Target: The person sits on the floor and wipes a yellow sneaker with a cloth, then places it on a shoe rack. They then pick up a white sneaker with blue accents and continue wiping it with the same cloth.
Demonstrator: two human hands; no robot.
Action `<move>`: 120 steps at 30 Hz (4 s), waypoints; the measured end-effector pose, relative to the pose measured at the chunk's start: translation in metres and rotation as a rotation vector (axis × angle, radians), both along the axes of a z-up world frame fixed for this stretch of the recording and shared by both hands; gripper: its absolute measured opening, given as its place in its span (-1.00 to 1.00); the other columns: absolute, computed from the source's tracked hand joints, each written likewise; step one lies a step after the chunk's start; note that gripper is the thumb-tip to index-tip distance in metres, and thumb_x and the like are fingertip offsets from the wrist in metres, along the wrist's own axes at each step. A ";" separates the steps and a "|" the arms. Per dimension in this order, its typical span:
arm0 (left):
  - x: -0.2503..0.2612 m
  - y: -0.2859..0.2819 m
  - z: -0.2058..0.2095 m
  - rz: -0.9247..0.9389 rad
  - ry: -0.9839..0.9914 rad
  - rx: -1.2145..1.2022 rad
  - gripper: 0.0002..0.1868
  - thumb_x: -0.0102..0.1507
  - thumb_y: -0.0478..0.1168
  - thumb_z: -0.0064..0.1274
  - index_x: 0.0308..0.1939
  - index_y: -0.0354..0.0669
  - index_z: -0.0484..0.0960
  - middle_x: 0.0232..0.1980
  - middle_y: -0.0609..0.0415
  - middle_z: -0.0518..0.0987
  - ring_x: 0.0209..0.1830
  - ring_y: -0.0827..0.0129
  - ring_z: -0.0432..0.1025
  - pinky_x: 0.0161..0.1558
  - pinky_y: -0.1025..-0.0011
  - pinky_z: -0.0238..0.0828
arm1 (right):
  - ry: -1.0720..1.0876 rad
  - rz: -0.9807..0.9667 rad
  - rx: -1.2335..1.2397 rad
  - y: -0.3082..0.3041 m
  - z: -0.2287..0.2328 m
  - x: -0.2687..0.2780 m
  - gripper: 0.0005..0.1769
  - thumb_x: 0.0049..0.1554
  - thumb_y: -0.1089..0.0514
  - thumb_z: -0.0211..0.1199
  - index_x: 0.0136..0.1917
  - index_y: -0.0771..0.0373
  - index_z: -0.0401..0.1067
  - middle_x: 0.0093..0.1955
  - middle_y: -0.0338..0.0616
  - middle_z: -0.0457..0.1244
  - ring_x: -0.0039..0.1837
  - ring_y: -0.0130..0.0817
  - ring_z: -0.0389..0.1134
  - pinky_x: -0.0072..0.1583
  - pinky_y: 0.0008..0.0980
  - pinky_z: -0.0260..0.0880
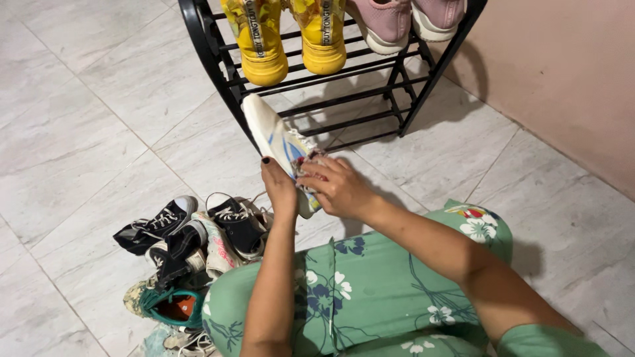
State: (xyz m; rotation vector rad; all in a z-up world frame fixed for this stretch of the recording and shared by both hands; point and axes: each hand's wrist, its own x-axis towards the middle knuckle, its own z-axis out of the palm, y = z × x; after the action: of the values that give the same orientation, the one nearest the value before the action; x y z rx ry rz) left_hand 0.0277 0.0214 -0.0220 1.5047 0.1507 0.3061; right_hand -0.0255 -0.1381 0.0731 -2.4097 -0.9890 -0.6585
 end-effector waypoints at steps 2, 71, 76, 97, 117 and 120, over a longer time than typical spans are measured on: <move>0.001 0.004 -0.002 0.031 0.041 -0.091 -0.18 0.47 0.32 -0.53 0.31 -0.39 0.40 0.17 -0.23 0.57 0.15 0.10 0.45 0.24 0.27 0.33 | 0.031 0.037 -0.024 0.003 0.005 -0.003 -0.58 -0.13 0.31 0.35 0.05 0.15 0.61 0.25 -0.10 0.36 0.30 -0.09 0.33 0.22 -0.07 0.38; -0.002 0.035 0.051 0.095 -0.099 -0.961 0.00 0.28 0.52 -0.46 0.52 -0.16 0.19 0.51 -0.05 0.33 0.43 0.08 0.30 0.42 0.15 0.21 | -0.369 0.296 -0.369 0.022 0.055 -0.008 -0.88 0.09 0.12 0.24 -0.12 0.10 0.57 0.13 -0.29 0.38 0.35 -0.28 0.31 0.29 -0.03 0.29; 0.001 0.040 0.054 0.154 -0.158 -1.057 0.03 0.25 0.55 -0.54 0.57 -0.06 0.09 0.61 -0.03 0.17 0.56 0.02 0.15 0.50 0.05 0.04 | -0.151 0.224 -0.340 -0.012 0.040 -0.001 -0.76 -0.14 0.25 0.34 -0.13 0.09 0.57 0.20 -0.30 0.40 0.35 -0.27 0.31 0.21 -0.09 0.31; -0.009 0.027 0.026 0.282 -0.058 -0.770 -0.09 0.38 0.42 -0.37 0.29 -0.43 0.42 0.19 -0.20 0.56 0.08 0.10 0.51 0.10 0.18 0.50 | -0.304 0.079 -0.093 0.047 0.031 -0.004 -0.62 0.04 0.21 0.36 0.15 -0.05 0.59 0.37 -0.32 0.31 0.41 -0.22 0.26 0.31 -0.14 0.21; -0.002 0.025 0.031 0.356 -0.073 -0.896 -0.05 0.32 0.47 -0.49 0.55 -0.13 0.12 0.57 -0.05 0.24 0.53 0.08 0.20 0.44 0.13 0.15 | -0.254 0.125 0.291 -0.004 0.040 0.013 -0.55 -0.07 0.38 0.38 0.11 0.14 0.52 0.29 -0.09 0.30 0.41 0.00 0.28 0.42 -0.01 0.36; 0.002 0.013 0.005 0.285 -0.182 -0.732 0.01 0.31 0.50 -0.53 0.50 -0.26 0.16 0.49 -0.18 0.33 0.44 0.05 0.32 0.40 0.14 0.28 | -0.239 0.169 0.206 0.028 0.066 0.012 -0.53 -0.08 0.35 0.38 0.12 0.10 0.53 0.32 -0.12 0.30 0.41 0.03 0.27 0.39 -0.04 0.37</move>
State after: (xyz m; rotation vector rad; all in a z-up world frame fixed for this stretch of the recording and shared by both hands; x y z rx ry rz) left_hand 0.0294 0.0341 -0.0167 0.7242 0.2964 0.5454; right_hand -0.0139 -0.1099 0.1393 -2.0770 -1.1444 -0.9512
